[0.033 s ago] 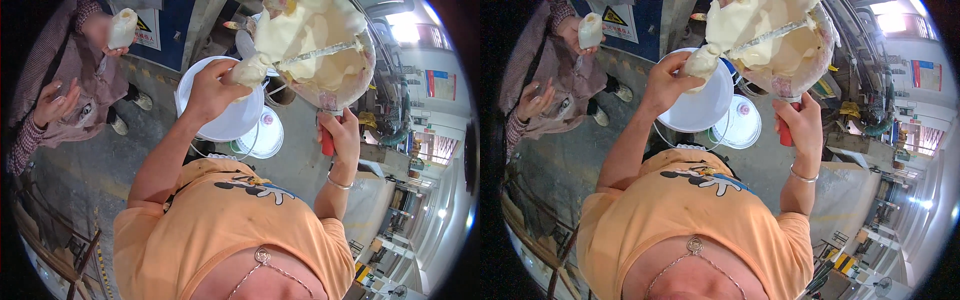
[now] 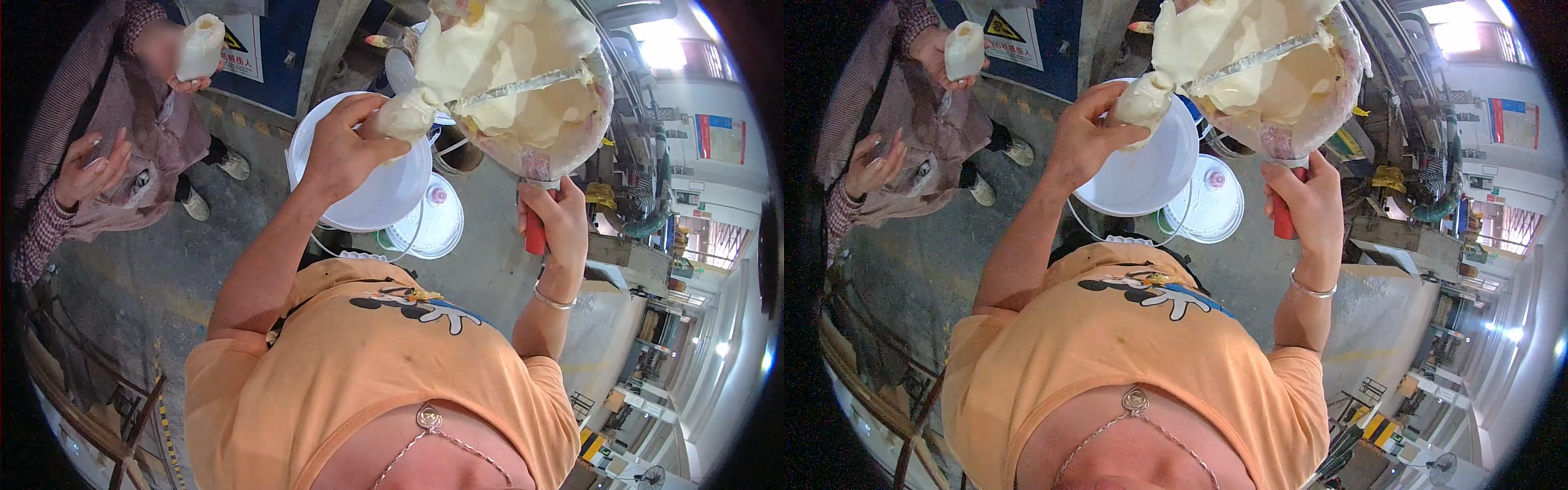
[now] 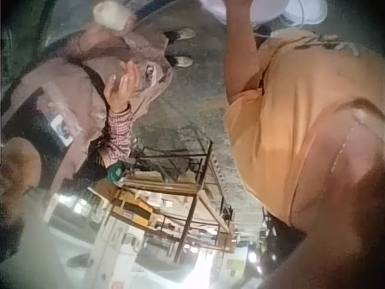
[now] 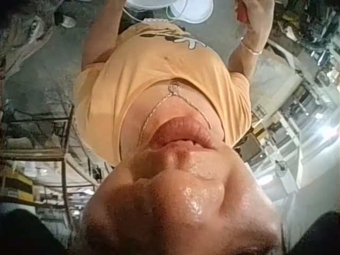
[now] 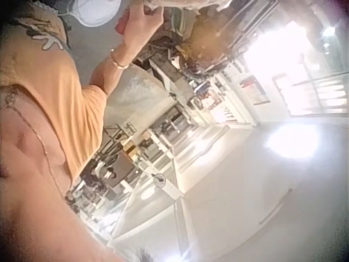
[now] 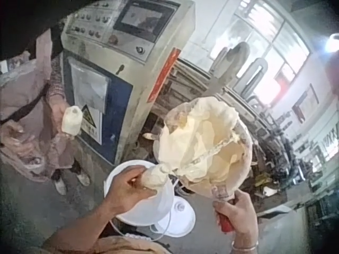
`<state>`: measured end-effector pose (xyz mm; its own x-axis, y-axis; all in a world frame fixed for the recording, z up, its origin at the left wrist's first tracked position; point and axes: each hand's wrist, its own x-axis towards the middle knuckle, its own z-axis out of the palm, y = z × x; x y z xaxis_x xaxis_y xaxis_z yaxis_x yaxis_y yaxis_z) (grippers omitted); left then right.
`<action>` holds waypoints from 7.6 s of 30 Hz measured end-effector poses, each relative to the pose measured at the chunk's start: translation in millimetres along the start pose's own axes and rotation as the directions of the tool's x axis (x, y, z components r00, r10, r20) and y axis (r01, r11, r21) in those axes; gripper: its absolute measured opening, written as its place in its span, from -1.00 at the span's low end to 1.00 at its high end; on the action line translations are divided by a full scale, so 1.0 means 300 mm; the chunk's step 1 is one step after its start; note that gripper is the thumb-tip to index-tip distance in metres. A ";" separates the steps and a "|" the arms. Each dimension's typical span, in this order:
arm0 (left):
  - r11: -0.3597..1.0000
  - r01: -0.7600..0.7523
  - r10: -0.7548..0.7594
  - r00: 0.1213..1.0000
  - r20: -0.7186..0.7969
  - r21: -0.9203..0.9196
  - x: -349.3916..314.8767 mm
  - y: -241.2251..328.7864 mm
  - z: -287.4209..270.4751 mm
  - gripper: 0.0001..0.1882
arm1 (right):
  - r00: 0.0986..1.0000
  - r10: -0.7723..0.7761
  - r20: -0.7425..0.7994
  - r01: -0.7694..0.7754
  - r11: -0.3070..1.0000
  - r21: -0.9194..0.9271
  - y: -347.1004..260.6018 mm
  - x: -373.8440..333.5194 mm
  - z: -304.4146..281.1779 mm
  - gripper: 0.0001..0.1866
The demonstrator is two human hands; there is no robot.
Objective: Pouring a white liquid substance from a large container into a bucket and cleaning the rim with a scraping tool.
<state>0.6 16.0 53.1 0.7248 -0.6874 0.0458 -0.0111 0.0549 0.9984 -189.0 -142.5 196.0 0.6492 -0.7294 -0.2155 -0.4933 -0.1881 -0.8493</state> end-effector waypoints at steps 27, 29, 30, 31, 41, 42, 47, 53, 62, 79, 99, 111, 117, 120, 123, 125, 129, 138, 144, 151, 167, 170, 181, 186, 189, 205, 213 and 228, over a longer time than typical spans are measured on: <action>0.930 -0.032 0.042 0.999 -0.019 0.367 0.067 -0.023 -0.088 -0.36 | 1.000 -0.002 0.028 0.005 0.994 -0.105 -0.043 0.032 -0.001 -0.76; 0.918 -0.046 0.051 0.999 -0.004 0.393 0.072 -0.021 -0.093 -0.35 | 1.000 0.008 0.024 -0.005 0.992 -0.123 -0.043 0.033 -0.002 -0.76; 0.918 -0.045 0.050 0.999 -0.004 0.394 0.072 -0.016 -0.093 -0.35 | 1.000 0.016 0.020 -0.013 0.990 -0.140 -0.043 0.034 -0.002 -0.76; 0.918 -0.012 0.018 1.000 -0.011 0.395 0.072 -0.010 -0.093 -0.37 | 1.000 0.017 0.020 -0.014 0.990 -0.140 -0.045 0.034 -0.001 -0.76; 0.902 -0.022 0.025 1.000 -0.002 0.432 0.074 -0.026 -0.091 -0.35 | 0.999 0.006 0.033 -0.002 0.993 -0.120 -0.040 0.035 -0.007 -0.79; 0.902 -0.022 0.025 1.000 -0.002 0.431 0.074 -0.028 -0.090 -0.35 | 0.999 0.008 0.035 -0.004 0.993 -0.117 -0.039 0.038 -0.009 -0.79; 0.933 -0.041 0.043 0.999 0.004 0.357 0.075 -0.060 -0.081 -0.37 | 1.000 0.023 0.016 -0.022 0.997 -0.078 -0.033 0.037 -0.007 -0.79; 0.979 -0.062 0.060 0.998 0.018 0.195 0.073 -0.119 -0.064 -0.38 | 1.000 -0.001 0.011 0.001 0.998 -0.060 -0.026 0.035 -0.018 -0.79; 0.985 -0.172 0.172 0.985 0.000 -0.008 0.091 -0.177 -0.021 -0.39 | 1.000 -0.022 0.000 0.021 0.998 -0.052 -0.038 0.017 -0.028 -0.81; 0.971 -0.141 0.157 0.985 0.069 -0.192 0.093 -0.141 0.006 -0.40 | 0.999 -0.020 -0.033 0.018 0.997 -0.071 -0.075 -0.019 -0.036 -0.80; 0.972 -0.154 0.165 0.985 0.051 -0.178 0.099 -0.132 0.008 -0.37 | 1.000 -0.011 -0.025 0.010 0.999 -0.038 -0.081 -0.026 -0.052 -0.77; 0.978 -0.119 0.133 0.989 0.071 -0.173 0.099 -0.124 0.013 -0.36 | 0.999 -0.009 -0.042 0.007 0.998 -0.056 -0.074 -0.035 -0.049 -0.77; 0.975 -0.131 0.141 0.989 0.048 -0.179 0.100 -0.121 0.015 -0.39 | 0.999 -0.016 -0.051 0.013 0.998 -0.066 -0.074 -0.038 -0.052 -0.78; 0.972 -0.127 0.140 0.988 0.057 -0.195 0.096 -0.103 0.017 -0.39 | 0.998 -0.022 -0.062 0.018 0.998 -0.067 -0.082 -0.043 -0.053 -0.78; 0.975 -0.125 0.139 0.988 0.063 -0.186 0.093 -0.099 0.017 -0.39 | 0.997 -0.026 -0.069 0.022 0.998 -0.062 -0.083 -0.046 -0.053 -0.78; 0.975 -0.123 0.137 0.989 0.062 -0.187 0.093 -0.101 0.017 -0.40 | 0.997 -0.030 -0.067 0.026 0.998 -0.062 -0.081 -0.048 -0.055 -0.78; 0.982 -0.112 0.124 0.989 0.075 -0.152 0.093 -0.103 0.013 -0.37 | 0.998 -0.026 -0.061 0.023 0.998 -0.052 -0.075 -0.054 -0.059 -0.78; 0.977 -0.188 0.186 0.982 -0.031 -0.096 0.108 -0.159 -0.009 -0.37 | 1.000 0.013 -0.021 -0.011 0.996 0.083 -0.054 -0.071 -0.061 -0.78; 0.964 -0.265 0.264 0.963 -0.047 -0.014 0.100 -0.153 -0.019 -0.41 | 1.000 0.022 -0.021 -0.020 0.996 0.090 -0.048 -0.067 -0.054 -0.79; 0.982 -0.184 0.185 0.983 0.005 -0.027 0.099 -0.117 -0.013 -0.37 | 1.000 0.002 -0.009 -0.001 0.996 0.088 -0.034 -0.062 -0.064 -0.79; 0.989 -0.135 0.140 0.986 0.089 -0.058 0.102 -0.068 0.025 -0.40 | 0.994 -0.056 -0.095 0.057 0.998 0.008 -0.048 -0.070 -0.086 -0.75; 0.993 -0.113 0.116 0.988 0.098 -0.039 0.101 -0.059 0.027 -0.39 | 0.991 -0.046 -0.123 0.050 0.998 0.027 -0.054 -0.072 -0.085 -0.75; 0.991 -0.119 0.124 0.987 0.103 -0.054 0.108 -0.064 0.039 -0.38 | 0.994 -0.051 -0.100 0.054 0.998 0.026 -0.052 -0.070 -0.096 -0.75; 0.991 -0.130 0.132 0.987 0.090 -0.033 0.112 -0.062 0.042 -0.38 | 0.992 -0.069 -0.103 0.071 0.997 0.019 -0.046 -0.065 -0.102 -0.76; 0.991 -0.126 0.130 0.987 0.094 -0.049 0.119 -0.067 0.049 -0.38 | 0.991 -0.068 -0.111 0.070 0.997 0.019 -0.049 -0.062 -0.103 -0.76; 0.988 -0.151 0.154 0.983 0.096 -0.043 0.135 -0.062 0.053 -0.38 | 0.988 -0.048 -0.147 0.051 0.998 0.020 -0.071 -0.062 -0.103 -0.76; 0.989 -0.145 0.147 0.984 0.099 -0.030 0.130 -0.053 0.050 -0.38 | 0.987 -0.065 -0.147 0.067 0.998 0.010 -0.078 -0.074 -0.100 -0.77; 0.988 -0.151 0.152 0.985 0.087 -0.014 0.122 -0.048 0.052 -0.39 | 0.989 -0.076 -0.128 0.080 0.996 0.025 -0.073 -0.081 -0.108 -0.78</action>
<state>16.7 -21.3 41.0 0.6519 -0.7316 0.1992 -0.1109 0.1679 0.9795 -212.7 -142.0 235.6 0.6058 -0.7909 -0.0866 -0.4253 -0.2299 -0.8754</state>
